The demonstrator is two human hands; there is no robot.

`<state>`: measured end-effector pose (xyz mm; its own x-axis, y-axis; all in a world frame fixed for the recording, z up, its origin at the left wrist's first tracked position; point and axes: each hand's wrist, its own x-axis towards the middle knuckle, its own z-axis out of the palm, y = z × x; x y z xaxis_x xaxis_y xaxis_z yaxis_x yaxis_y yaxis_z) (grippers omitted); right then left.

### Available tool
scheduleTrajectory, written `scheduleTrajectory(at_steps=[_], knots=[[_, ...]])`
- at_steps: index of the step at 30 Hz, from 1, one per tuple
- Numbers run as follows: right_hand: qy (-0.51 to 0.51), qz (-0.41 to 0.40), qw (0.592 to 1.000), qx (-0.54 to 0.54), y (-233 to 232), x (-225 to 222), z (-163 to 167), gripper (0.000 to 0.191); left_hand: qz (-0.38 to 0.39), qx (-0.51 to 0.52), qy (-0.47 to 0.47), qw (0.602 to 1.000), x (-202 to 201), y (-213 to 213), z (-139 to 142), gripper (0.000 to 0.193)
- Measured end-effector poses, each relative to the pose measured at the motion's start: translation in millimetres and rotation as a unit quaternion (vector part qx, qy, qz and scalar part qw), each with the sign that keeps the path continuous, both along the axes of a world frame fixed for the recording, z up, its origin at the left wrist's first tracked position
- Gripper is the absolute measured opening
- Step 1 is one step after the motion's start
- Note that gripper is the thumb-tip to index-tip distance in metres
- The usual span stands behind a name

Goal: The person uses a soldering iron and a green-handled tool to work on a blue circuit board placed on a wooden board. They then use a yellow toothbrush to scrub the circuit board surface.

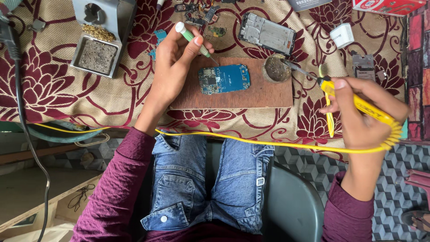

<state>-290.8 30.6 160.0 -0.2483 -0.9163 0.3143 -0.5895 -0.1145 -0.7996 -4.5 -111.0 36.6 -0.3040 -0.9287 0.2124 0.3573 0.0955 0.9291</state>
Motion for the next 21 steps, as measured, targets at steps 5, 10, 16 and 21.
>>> scheduleTrajectory(at_steps=[5, 10, 16, 21], knots=[[-0.105, 0.031, 0.994, -0.016, 11, -4, -7, 0.015, 0.003, -0.014, -0.005, 1.000, 0, 2, -1, 0.015], [-0.240, 0.058, 0.968, 0.050, 17, -3, -34, 0.022, 0.015, -0.068, -0.017, 0.997, 3, 13, -2, 0.015], [-0.387, 0.122, 0.912, 0.055, 11, -15, -61, 0.037, 0.021, -0.070, -0.025, 0.997, 4, 18, -3, 0.014], [-0.338, 0.161, 0.925, 0.059, 12, -18, -77, 0.037, 0.023, -0.053, 0.001, 0.998, 2, 19, -5, 0.016]])
